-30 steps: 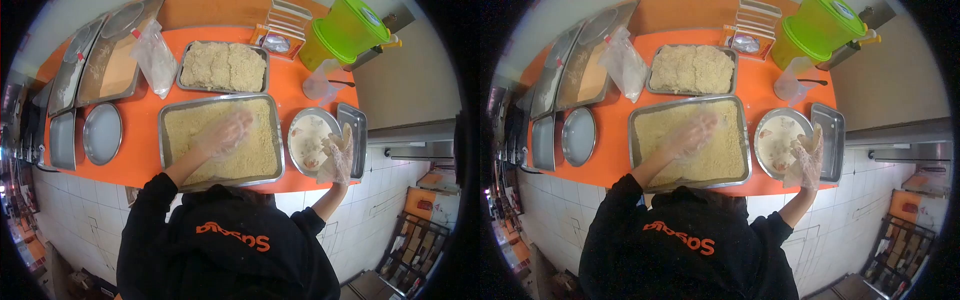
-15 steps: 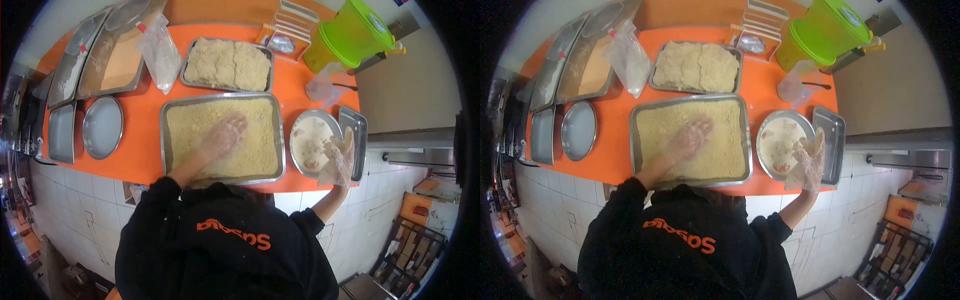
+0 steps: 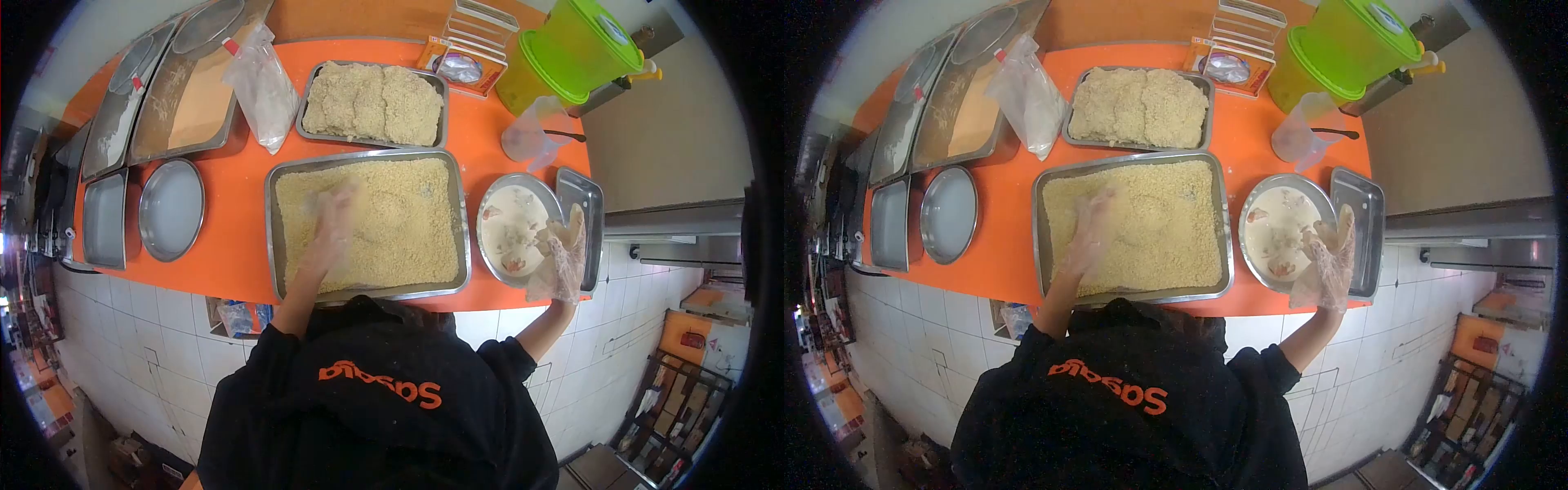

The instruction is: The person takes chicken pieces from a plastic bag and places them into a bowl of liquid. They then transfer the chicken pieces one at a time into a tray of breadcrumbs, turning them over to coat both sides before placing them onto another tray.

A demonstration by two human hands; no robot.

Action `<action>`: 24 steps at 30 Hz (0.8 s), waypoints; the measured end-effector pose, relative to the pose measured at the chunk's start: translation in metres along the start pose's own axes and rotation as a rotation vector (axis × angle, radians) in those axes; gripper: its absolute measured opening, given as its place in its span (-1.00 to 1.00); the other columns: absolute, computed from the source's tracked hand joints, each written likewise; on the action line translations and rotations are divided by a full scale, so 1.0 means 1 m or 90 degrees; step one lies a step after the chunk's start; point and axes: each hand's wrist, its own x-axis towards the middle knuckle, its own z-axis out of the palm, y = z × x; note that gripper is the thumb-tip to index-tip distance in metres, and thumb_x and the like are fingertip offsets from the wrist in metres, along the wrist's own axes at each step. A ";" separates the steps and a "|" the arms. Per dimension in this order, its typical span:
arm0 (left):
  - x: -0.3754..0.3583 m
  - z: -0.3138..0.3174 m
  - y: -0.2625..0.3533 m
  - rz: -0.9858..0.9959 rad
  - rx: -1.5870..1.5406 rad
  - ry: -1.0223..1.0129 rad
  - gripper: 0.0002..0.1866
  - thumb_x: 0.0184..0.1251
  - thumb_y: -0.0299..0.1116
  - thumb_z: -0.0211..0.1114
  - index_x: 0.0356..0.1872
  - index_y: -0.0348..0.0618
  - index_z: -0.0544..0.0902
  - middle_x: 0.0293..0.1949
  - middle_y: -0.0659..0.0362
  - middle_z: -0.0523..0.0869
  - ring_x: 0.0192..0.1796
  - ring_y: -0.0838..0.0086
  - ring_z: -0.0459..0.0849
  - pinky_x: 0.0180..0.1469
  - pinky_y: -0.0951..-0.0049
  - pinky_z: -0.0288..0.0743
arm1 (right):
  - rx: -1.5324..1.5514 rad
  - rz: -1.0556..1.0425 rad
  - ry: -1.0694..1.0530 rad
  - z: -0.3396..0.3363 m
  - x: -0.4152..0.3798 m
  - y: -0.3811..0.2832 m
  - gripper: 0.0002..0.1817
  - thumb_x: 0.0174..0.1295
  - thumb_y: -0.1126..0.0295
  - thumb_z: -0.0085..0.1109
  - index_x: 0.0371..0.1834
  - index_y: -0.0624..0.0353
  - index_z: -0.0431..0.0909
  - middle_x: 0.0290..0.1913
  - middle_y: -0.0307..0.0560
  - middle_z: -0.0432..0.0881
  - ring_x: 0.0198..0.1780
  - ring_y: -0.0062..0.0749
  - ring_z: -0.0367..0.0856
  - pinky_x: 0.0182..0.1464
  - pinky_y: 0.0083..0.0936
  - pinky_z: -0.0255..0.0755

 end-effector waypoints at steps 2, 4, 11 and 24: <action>0.009 0.004 0.041 0.060 0.098 -0.046 -0.44 0.57 -0.08 -0.11 0.35 -0.32 0.40 0.36 -0.12 0.43 0.40 0.06 0.34 0.49 0.21 0.07 | 0.015 0.012 -0.019 -0.004 0.003 0.002 -0.09 0.20 0.46 0.36 0.59 0.05 0.04 0.54 -0.10 0.16 0.29 -0.21 0.44 0.16 -0.31 0.57; 0.018 0.009 0.082 0.028 0.205 -0.046 -0.44 0.56 -0.10 -0.14 0.35 -0.33 0.40 0.42 -0.13 0.37 0.47 0.07 0.29 0.54 0.22 0.00 | 0.027 0.027 -0.033 -0.006 0.004 0.001 -0.09 0.21 0.50 0.33 0.60 0.03 0.02 0.56 -0.11 0.11 0.29 -0.21 0.42 0.14 -0.31 0.59; 0.019 0.040 -0.009 0.351 0.592 -0.138 -0.45 0.40 -0.23 0.09 0.29 -0.42 0.42 0.39 -0.24 0.36 0.44 -0.08 0.30 0.48 0.05 0.10 | -0.001 0.027 -0.043 -0.010 0.000 0.003 -0.09 0.22 0.51 0.32 0.60 0.03 0.01 0.56 -0.10 0.10 0.31 -0.20 0.41 0.17 -0.28 0.58; 0.007 0.022 0.002 -0.113 0.145 -0.101 -0.29 0.00 -0.21 0.52 0.20 -0.35 0.52 -0.07 -0.16 0.71 -0.06 0.10 0.72 0.03 0.25 0.57 | 0.014 0.039 -0.022 -0.014 0.001 0.007 -0.06 0.18 0.50 0.36 0.60 0.03 0.01 0.58 -0.11 0.08 0.34 -0.20 0.40 0.22 -0.28 0.55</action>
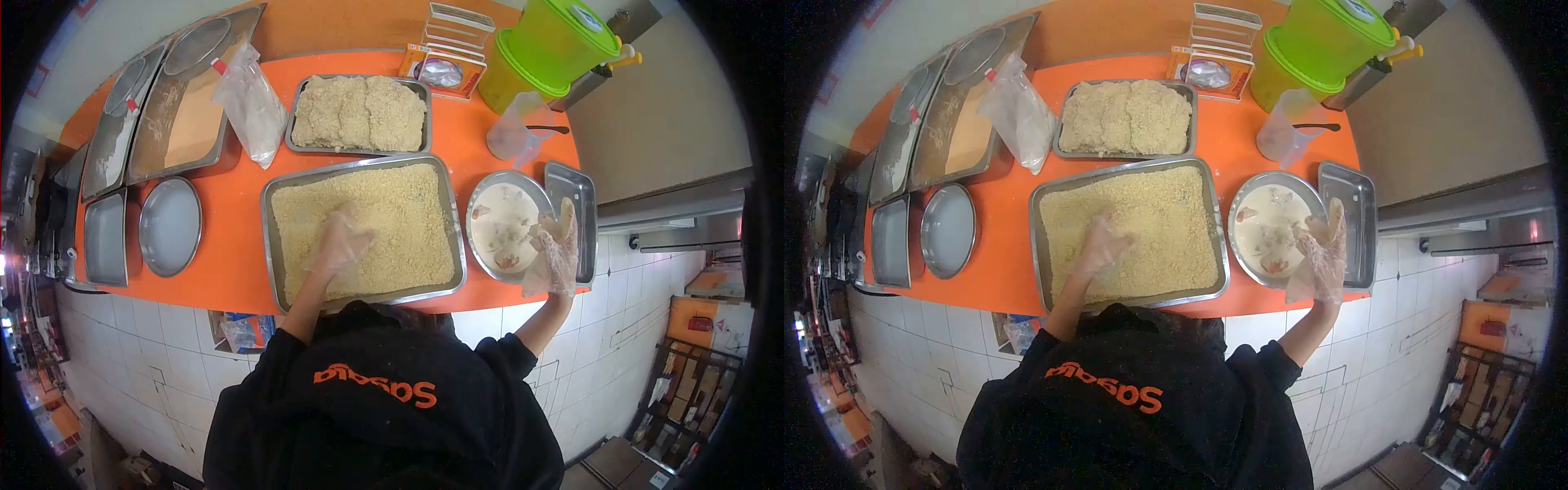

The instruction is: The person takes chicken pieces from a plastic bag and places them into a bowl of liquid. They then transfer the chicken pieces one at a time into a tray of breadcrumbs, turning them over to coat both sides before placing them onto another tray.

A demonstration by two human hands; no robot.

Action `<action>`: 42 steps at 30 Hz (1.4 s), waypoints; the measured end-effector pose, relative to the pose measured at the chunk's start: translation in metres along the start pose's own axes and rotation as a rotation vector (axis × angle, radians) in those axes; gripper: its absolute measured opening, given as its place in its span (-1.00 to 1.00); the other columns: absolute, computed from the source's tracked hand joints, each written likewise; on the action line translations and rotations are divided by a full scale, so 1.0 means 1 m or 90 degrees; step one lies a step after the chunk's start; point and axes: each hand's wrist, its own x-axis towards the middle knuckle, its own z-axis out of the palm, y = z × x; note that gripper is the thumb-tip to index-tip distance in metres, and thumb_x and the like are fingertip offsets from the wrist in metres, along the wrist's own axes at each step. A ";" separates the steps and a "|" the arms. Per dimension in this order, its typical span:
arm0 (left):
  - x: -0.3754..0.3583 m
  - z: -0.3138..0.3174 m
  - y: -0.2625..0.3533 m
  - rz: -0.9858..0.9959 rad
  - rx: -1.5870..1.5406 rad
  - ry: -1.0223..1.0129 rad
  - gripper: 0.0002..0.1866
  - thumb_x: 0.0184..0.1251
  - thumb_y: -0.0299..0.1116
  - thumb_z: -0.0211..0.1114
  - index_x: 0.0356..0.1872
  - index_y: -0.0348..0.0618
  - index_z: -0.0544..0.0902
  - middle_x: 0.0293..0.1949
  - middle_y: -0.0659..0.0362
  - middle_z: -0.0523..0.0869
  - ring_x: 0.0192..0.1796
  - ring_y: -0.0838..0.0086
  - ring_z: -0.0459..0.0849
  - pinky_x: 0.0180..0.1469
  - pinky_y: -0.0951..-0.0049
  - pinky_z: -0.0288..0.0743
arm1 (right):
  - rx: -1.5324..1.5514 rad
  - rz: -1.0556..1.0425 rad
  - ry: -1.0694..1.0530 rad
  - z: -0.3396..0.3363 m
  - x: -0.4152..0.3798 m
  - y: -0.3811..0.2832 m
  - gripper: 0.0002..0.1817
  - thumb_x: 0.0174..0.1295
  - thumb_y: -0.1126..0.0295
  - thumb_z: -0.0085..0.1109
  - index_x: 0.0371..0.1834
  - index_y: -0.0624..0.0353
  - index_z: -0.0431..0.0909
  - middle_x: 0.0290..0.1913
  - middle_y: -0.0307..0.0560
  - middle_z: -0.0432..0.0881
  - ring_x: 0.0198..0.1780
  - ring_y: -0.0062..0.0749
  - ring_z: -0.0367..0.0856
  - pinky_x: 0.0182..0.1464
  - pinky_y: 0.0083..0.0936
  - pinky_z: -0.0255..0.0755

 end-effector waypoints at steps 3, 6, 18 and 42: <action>0.001 0.000 -0.003 0.026 -0.091 0.053 -0.29 0.00 -0.22 0.53 0.20 -0.35 0.52 -0.07 -0.15 0.72 -0.04 0.13 0.73 0.04 0.28 0.57 | -0.008 -0.007 0.001 0.005 0.000 -0.008 -0.06 0.17 0.53 0.34 0.60 0.03 0.02 0.56 -0.11 0.11 0.32 -0.22 0.42 0.23 -0.29 0.55; -0.003 -0.018 0.021 0.020 0.020 0.050 -0.30 0.03 -0.23 0.51 0.21 -0.38 0.51 -0.04 -0.17 0.71 0.00 0.10 0.72 0.08 0.28 0.56 | -0.028 0.000 0.000 0.003 -0.003 -0.010 -0.07 0.17 0.54 0.33 0.60 0.04 0.02 0.54 -0.11 0.15 0.31 -0.23 0.43 0.24 -0.32 0.55; -0.051 -0.058 0.061 0.185 0.355 0.012 -0.42 0.08 -0.43 0.34 0.20 -0.39 0.51 0.06 -0.19 0.67 0.11 0.01 0.65 0.18 0.28 0.48 | 0.000 0.004 -0.029 0.008 -0.004 -0.007 -0.09 0.17 0.53 0.33 0.59 0.05 0.06 0.51 -0.08 0.21 0.35 -0.24 0.39 0.26 -0.31 0.53; 0.028 0.026 0.017 0.484 0.717 -0.052 -0.55 0.38 -0.29 0.07 0.20 -0.35 0.52 0.35 -0.11 0.47 0.39 0.04 0.41 0.40 0.07 0.28 | -0.056 0.033 -0.025 0.010 -0.003 -0.010 -0.09 0.14 0.58 0.31 0.58 0.10 0.07 0.46 -0.08 0.29 0.30 -0.29 0.44 0.29 -0.34 0.47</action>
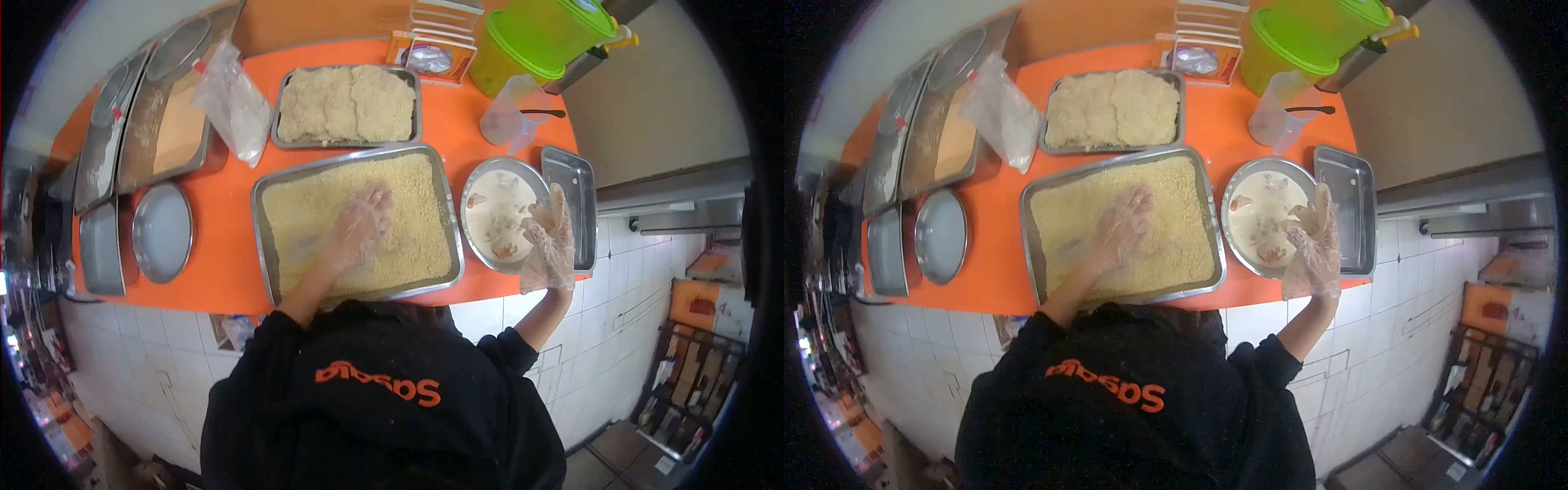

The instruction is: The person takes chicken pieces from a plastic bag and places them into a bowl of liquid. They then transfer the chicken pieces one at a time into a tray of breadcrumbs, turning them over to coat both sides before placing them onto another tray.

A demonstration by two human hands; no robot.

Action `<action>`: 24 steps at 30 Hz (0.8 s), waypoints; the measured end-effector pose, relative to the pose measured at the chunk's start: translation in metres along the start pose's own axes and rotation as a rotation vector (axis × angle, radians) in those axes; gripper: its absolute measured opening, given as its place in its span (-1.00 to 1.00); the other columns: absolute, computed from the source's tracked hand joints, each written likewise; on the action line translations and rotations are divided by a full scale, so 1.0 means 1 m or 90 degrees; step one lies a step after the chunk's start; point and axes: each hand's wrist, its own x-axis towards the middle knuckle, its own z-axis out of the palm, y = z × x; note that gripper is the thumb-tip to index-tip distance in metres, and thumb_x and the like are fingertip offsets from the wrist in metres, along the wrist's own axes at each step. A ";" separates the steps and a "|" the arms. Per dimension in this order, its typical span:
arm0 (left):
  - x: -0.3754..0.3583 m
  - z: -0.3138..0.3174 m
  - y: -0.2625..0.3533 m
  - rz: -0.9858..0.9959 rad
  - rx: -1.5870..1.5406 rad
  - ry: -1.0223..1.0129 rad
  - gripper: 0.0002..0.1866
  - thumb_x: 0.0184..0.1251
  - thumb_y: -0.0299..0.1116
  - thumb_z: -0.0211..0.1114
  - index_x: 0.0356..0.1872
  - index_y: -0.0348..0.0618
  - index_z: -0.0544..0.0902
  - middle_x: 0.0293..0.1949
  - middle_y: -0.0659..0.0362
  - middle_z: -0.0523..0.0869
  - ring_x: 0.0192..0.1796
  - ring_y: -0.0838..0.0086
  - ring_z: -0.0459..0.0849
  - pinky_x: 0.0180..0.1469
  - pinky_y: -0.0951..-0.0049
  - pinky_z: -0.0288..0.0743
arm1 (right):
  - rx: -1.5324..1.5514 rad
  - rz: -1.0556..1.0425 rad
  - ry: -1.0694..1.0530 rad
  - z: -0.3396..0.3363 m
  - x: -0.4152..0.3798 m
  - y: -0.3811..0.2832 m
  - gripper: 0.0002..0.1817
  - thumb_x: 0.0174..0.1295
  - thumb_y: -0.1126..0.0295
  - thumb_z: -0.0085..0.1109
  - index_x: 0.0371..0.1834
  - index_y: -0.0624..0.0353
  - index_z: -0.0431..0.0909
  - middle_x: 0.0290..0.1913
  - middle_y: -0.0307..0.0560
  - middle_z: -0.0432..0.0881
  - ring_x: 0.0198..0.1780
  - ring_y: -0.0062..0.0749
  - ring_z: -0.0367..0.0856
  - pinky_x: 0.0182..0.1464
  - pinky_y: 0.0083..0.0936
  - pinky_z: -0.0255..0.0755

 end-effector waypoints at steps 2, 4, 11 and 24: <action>-0.016 0.001 0.013 -0.053 -0.117 0.080 -0.55 0.35 -0.28 0.10 0.17 -0.36 0.54 0.34 -0.12 0.47 0.39 0.03 0.39 0.38 0.07 0.30 | -0.001 -0.020 -0.007 -0.002 -0.007 -0.002 -0.09 0.15 0.59 0.30 0.59 0.10 0.06 0.46 -0.06 0.28 0.31 -0.29 0.43 0.30 -0.34 0.45; -0.014 -0.036 0.012 -0.063 -0.116 0.124 -0.57 0.33 -0.27 0.11 0.13 -0.32 0.58 0.27 -0.13 0.52 0.34 0.02 0.42 0.30 0.08 0.35 | 0.019 -0.042 -0.011 -0.004 -0.003 -0.004 -0.09 0.15 0.59 0.30 0.59 0.09 0.05 0.46 -0.05 0.28 0.33 -0.28 0.42 0.32 -0.34 0.44; -0.107 -0.063 0.005 -0.122 -0.353 -0.302 -0.68 0.40 -0.21 0.09 -0.11 -0.25 0.66 -0.20 -0.12 0.62 -0.05 -0.06 0.56 0.02 0.06 0.44 | 0.013 -0.026 0.006 -0.017 -0.014 0.010 -0.08 0.16 0.58 0.33 0.59 0.08 0.04 0.47 0.01 0.27 0.35 -0.26 0.41 0.33 -0.32 0.43; -0.032 -0.039 0.061 0.114 -0.699 -0.269 -0.55 0.53 -0.23 -0.04 0.26 -0.31 0.51 0.30 -0.11 0.51 0.24 0.10 0.46 0.39 0.18 0.22 | 0.074 -0.012 -0.009 -0.002 -0.011 0.000 -0.07 0.18 0.54 0.35 0.60 0.10 0.02 0.45 0.06 0.27 0.34 -0.20 0.41 0.31 -0.24 0.47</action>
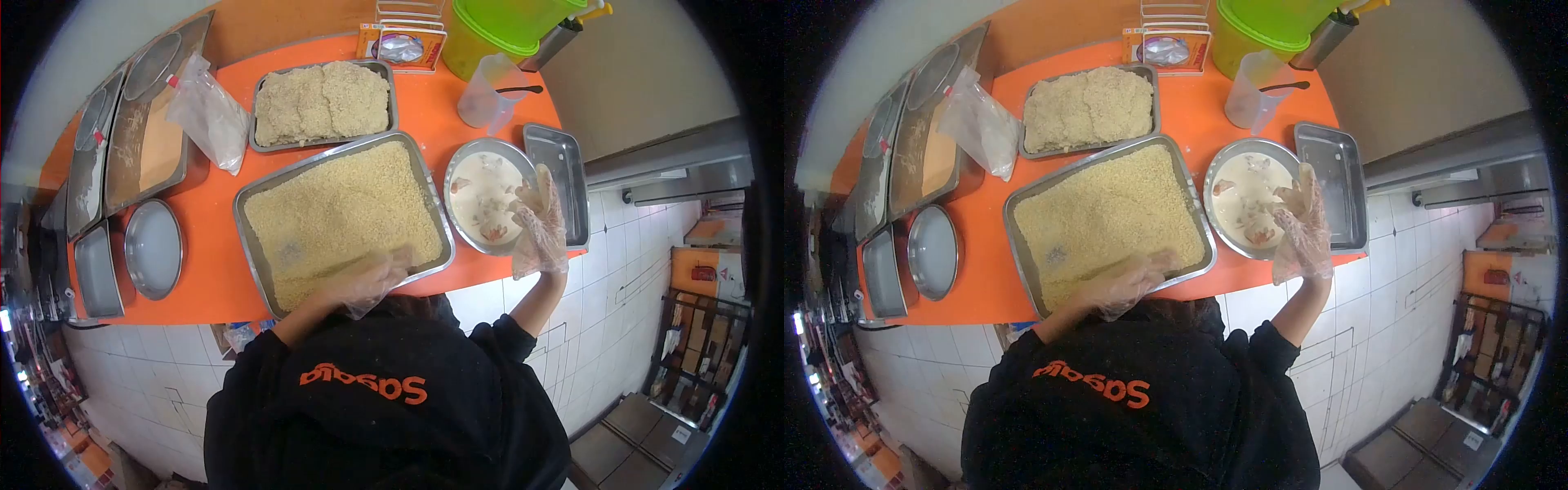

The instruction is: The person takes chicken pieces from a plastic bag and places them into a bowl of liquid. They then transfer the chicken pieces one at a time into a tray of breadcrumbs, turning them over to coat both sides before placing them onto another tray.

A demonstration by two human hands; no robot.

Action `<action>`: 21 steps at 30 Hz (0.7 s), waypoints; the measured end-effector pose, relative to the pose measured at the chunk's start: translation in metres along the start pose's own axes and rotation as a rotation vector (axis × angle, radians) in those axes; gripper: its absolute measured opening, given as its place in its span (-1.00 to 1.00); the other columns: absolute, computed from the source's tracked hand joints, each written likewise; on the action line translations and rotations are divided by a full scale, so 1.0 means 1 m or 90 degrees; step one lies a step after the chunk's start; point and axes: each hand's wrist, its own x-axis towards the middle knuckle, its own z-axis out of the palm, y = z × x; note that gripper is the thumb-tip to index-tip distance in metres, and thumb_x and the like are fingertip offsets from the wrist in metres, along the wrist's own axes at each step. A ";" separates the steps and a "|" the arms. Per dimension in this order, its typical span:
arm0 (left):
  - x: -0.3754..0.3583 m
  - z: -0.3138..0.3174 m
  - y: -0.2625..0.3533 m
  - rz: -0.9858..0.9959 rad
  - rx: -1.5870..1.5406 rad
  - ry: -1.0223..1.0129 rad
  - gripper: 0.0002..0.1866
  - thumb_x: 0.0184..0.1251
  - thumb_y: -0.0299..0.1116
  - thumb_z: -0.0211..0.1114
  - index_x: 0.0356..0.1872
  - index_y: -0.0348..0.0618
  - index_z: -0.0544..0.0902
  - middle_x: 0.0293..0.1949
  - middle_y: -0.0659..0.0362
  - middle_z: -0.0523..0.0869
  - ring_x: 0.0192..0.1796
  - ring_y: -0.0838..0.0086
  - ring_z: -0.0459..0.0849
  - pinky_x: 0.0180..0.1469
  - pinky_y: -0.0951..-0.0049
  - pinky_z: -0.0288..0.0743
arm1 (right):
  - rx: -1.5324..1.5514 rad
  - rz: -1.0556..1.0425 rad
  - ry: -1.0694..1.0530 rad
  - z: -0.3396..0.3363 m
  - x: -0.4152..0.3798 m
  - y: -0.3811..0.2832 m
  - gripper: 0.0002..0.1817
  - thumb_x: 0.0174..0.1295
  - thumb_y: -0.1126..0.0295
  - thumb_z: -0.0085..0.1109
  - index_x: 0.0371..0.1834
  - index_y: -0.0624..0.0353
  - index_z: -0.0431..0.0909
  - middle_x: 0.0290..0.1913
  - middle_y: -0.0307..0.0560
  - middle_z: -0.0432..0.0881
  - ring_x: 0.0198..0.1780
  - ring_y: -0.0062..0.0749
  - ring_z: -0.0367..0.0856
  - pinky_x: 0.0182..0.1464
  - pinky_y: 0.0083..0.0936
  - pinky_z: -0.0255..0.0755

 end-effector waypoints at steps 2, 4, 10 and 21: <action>0.004 -0.010 0.006 0.107 0.178 0.138 -0.54 0.55 -0.23 -0.10 0.26 -0.31 0.50 0.28 -0.10 0.53 0.20 0.14 0.52 0.35 0.21 0.30 | 0.003 -0.011 0.003 -0.002 -0.003 0.000 -0.07 0.19 0.53 0.35 0.60 0.11 0.01 0.46 0.06 0.26 0.35 -0.20 0.40 0.31 -0.25 0.47; 0.011 -0.026 0.022 0.120 0.204 0.198 -0.54 0.56 -0.24 -0.12 0.29 -0.30 0.47 0.30 -0.09 0.50 0.23 0.17 0.51 0.37 0.24 0.30 | -0.008 -0.015 0.004 -0.007 -0.004 0.001 -0.07 0.20 0.53 0.34 0.60 0.11 0.00 0.47 0.05 0.25 0.36 -0.20 0.39 0.32 -0.26 0.46; 0.039 -0.055 0.034 -0.049 0.151 0.124 -0.52 0.53 -0.30 -0.08 0.39 -0.23 0.36 0.43 -0.04 0.38 0.50 0.25 0.31 0.53 0.29 0.13 | -0.009 -0.004 0.005 -0.013 -0.006 0.005 -0.08 0.21 0.55 0.30 0.61 0.10 -0.02 0.51 -0.01 0.20 0.38 -0.20 0.37 0.36 -0.27 0.40; 0.038 -0.027 -0.047 -0.025 0.718 0.233 -0.49 0.44 -0.14 0.02 0.32 -0.14 0.49 0.38 0.13 0.49 0.44 0.30 0.37 0.56 0.19 0.05 | -0.036 -0.024 -0.024 -0.024 -0.004 0.014 -0.06 0.22 0.50 0.32 0.62 0.01 -0.04 0.57 -0.06 0.12 0.42 -0.21 0.35 0.30 -0.32 0.45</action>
